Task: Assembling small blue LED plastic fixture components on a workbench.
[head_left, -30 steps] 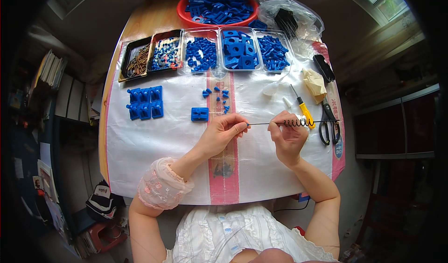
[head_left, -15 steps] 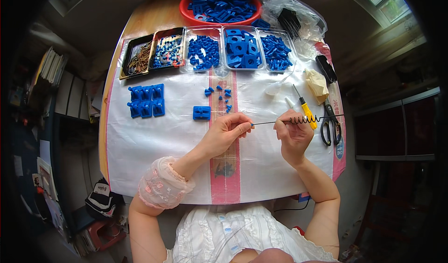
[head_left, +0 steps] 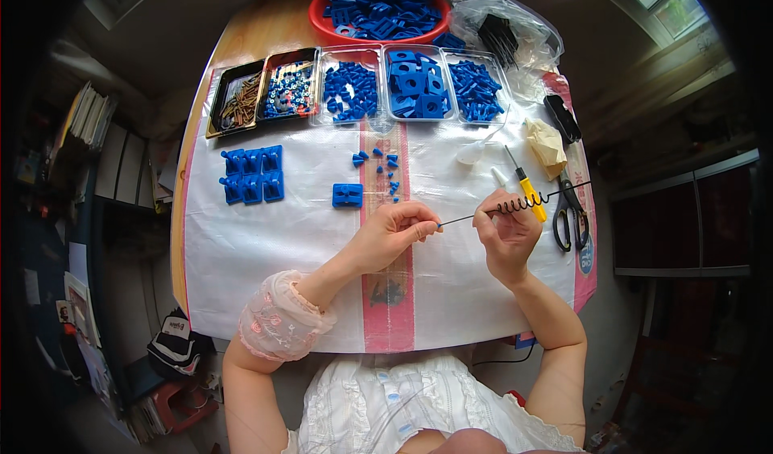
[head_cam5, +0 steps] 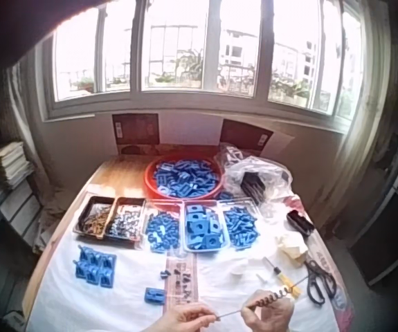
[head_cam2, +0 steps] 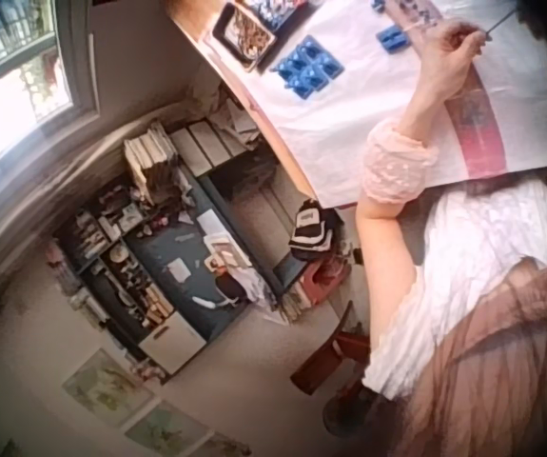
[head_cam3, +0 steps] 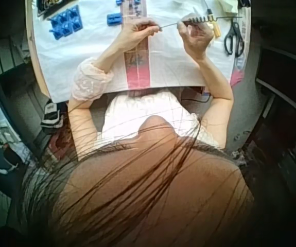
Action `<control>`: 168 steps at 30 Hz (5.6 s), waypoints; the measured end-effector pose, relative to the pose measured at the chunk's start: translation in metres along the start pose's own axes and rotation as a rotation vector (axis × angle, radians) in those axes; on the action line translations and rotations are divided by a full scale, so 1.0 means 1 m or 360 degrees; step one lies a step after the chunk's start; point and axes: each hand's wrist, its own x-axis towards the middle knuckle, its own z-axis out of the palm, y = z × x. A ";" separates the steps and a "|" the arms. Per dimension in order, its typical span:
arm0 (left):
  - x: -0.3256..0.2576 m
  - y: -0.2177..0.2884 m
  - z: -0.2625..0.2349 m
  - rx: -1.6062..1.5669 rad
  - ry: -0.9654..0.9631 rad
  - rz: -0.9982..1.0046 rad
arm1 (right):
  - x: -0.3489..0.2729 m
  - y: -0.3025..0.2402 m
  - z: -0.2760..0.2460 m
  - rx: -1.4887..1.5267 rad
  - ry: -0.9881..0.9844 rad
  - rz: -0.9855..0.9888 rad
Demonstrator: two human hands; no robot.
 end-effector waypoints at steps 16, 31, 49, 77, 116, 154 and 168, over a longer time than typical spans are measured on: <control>-0.002 0.003 -0.006 0.0415 -0.0280 0.0234 | 0.017 -0.008 -0.014 0.0316 -0.0625 0.0920; -0.003 0.020 -0.011 -0.0689 0.0292 0.0115 | 0.025 -0.006 -0.017 0.0603 -0.1528 0.1220; -0.013 0.038 0.008 -0.1131 0.0358 -0.0184 | 0.016 -0.008 0.010 -0.0445 -0.0626 -0.0491; -0.052 0.032 -0.076 0.1206 0.0857 0.0213 | 0.082 -0.017 0.111 -0.0347 -0.0718 -0.0180; -0.045 0.026 -0.067 0.1256 0.0930 0.0137 | 0.084 -0.020 0.110 -0.0333 -0.0863 -0.0309; -0.045 0.025 -0.069 0.1290 0.0907 0.0164 | 0.088 -0.019 0.108 -0.0269 -0.1033 -0.0311; -0.046 0.027 -0.068 0.1336 0.0906 0.0148 | 0.087 -0.016 0.106 -0.0351 -0.1024 -0.0148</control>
